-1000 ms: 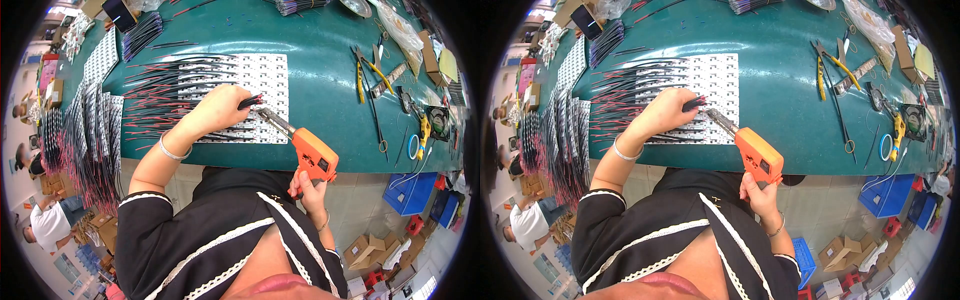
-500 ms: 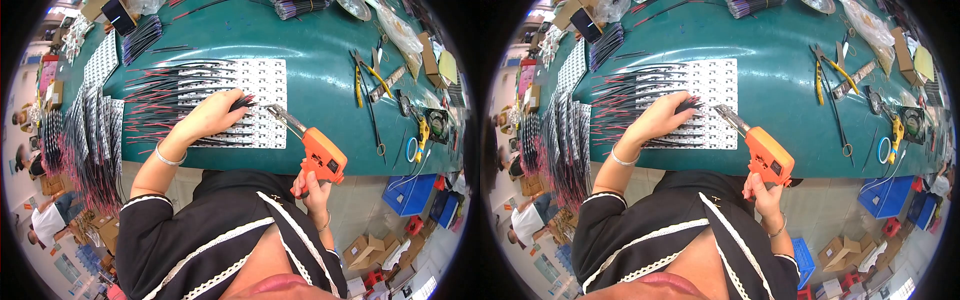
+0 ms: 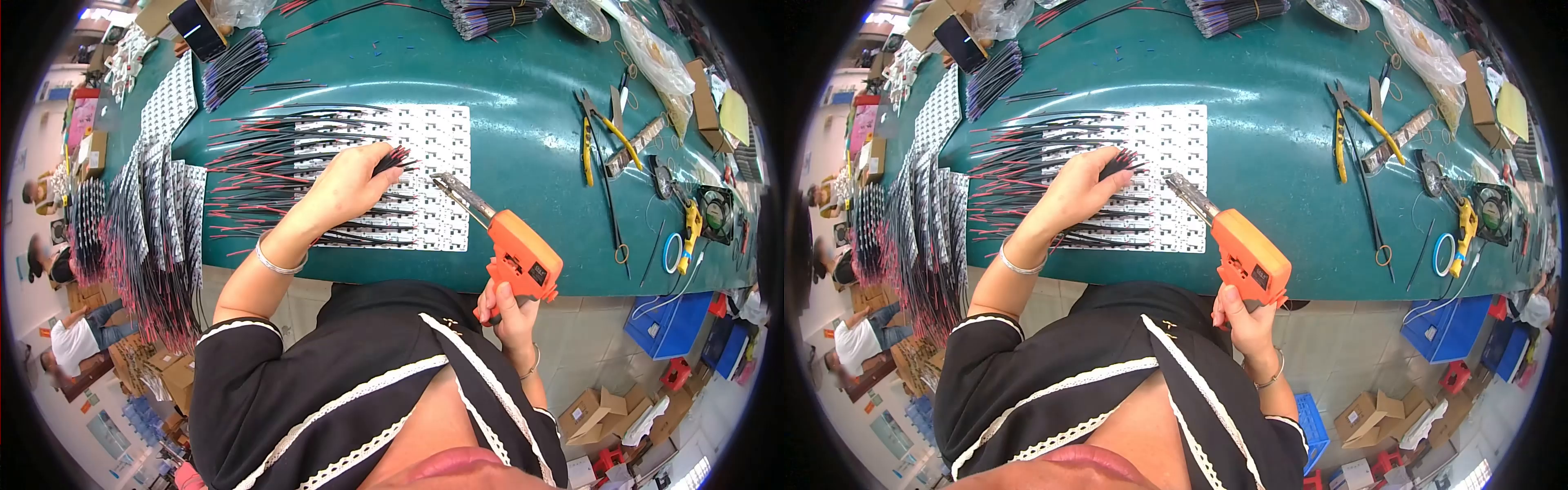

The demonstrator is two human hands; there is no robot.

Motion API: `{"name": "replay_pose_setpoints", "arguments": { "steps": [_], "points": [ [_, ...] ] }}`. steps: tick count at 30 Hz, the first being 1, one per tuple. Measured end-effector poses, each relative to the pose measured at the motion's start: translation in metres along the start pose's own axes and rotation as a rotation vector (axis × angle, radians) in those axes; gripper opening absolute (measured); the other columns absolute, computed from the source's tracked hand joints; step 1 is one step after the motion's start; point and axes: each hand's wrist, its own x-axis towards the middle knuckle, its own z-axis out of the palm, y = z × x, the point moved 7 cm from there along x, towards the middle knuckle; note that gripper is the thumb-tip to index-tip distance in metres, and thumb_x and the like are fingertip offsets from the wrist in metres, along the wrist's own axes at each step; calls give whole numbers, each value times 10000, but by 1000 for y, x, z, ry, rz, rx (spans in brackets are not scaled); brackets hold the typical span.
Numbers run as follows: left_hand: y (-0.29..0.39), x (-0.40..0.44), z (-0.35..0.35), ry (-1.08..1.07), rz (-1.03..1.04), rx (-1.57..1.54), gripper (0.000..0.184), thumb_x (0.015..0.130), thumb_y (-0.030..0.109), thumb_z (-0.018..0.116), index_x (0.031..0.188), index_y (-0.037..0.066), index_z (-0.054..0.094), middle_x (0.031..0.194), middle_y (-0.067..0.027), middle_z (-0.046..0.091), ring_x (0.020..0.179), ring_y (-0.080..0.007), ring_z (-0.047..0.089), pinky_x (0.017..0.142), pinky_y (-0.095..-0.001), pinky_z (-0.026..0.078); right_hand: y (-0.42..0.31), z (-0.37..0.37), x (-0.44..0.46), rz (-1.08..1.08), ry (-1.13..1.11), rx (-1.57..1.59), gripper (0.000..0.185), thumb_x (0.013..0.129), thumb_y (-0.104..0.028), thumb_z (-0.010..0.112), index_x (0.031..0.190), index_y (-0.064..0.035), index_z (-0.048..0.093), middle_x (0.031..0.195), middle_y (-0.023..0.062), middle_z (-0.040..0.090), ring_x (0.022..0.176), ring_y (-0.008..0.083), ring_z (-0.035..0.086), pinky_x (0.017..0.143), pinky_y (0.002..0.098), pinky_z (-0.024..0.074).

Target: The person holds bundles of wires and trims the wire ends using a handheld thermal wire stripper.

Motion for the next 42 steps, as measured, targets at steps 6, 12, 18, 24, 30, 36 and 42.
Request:
{"name": "replay_pose_setpoints", "arguments": {
  "steps": [6, 12, 18, 24, 30, 36, 42],
  "points": [
    [2, 3, 6, -40, -3, 47, 200, 777, 165, 618, 801, -23, 555, 624, -174, 533, 538, -281, 497, 534, -356, 393, 1, 1, -1, 21, -9, -25, 299, 892, -212, 535, 1036, 44, 478, 562, 20, 475, 438, 86, 470, 385, 210, 367],
    [0, 5, 12, -23, -28, 101, 195, 751, 156, 625, 762, -28, 562, 639, -189, 549, 572, -316, 548, 542, -366, 411, 7, 0, -2, 73, -10, -38, 278, 891, -192, 537, 1038, 37, 477, 583, 18, 483, 449, 84, 477, 384, 208, 357],
    [1, 7, 14, -6, 23, 152, 177, 746, 143, 618, 779, -27, 576, 664, -198, 566, 602, -346, 559, 558, -373, 428, 12, -1, -1, 107, -35, -88, 341, 887, -227, 546, 1065, 41, 435, 617, 43, 465, 444, 114, 469, 432, 250, 424],
    [3, 7, 16, 12, 52, 138, 174, 753, 143, 609, 756, -25, 564, 665, -205, 561, 620, -357, 562, 563, -384, 431, 11, 1, 2, 95, -52, -137, 320, 885, -230, 548, 1030, 33, 436, 610, 47, 464, 439, 118, 467, 425, 249, 418],
    [4, 7, 17, 14, 60, 188, 169, 755, 143, 597, 744, -21, 558, 674, -211, 563, 635, -368, 562, 565, -398, 430, 11, 0, 0, 87, -32, -115, 327, 888, -227, 542, 1051, 39, 442, 612, 46, 464, 434, 121, 466, 413, 248, 413],
    [9, 11, 17, -34, 147, 192, 180, 744, 142, 597, 731, -33, 561, 658, -213, 552, 627, -375, 553, 571, -413, 422, 8, 0, -2, 74, 3, -43, 252, 892, -193, 537, 1007, 21, 469, 596, 27, 480, 440, 93, 472, 389, 222, 383],
    [15, 16, 16, -125, 178, 189, 155, 738, 121, 600, 753, -32, 583, 653, -217, 549, 637, -383, 547, 578, -413, 421, 13, 0, -2, 119, -32, -67, 295, 892, -204, 531, 1038, 37, 446, 611, 49, 462, 434, 119, 465, 405, 248, 413]
  ]
}}
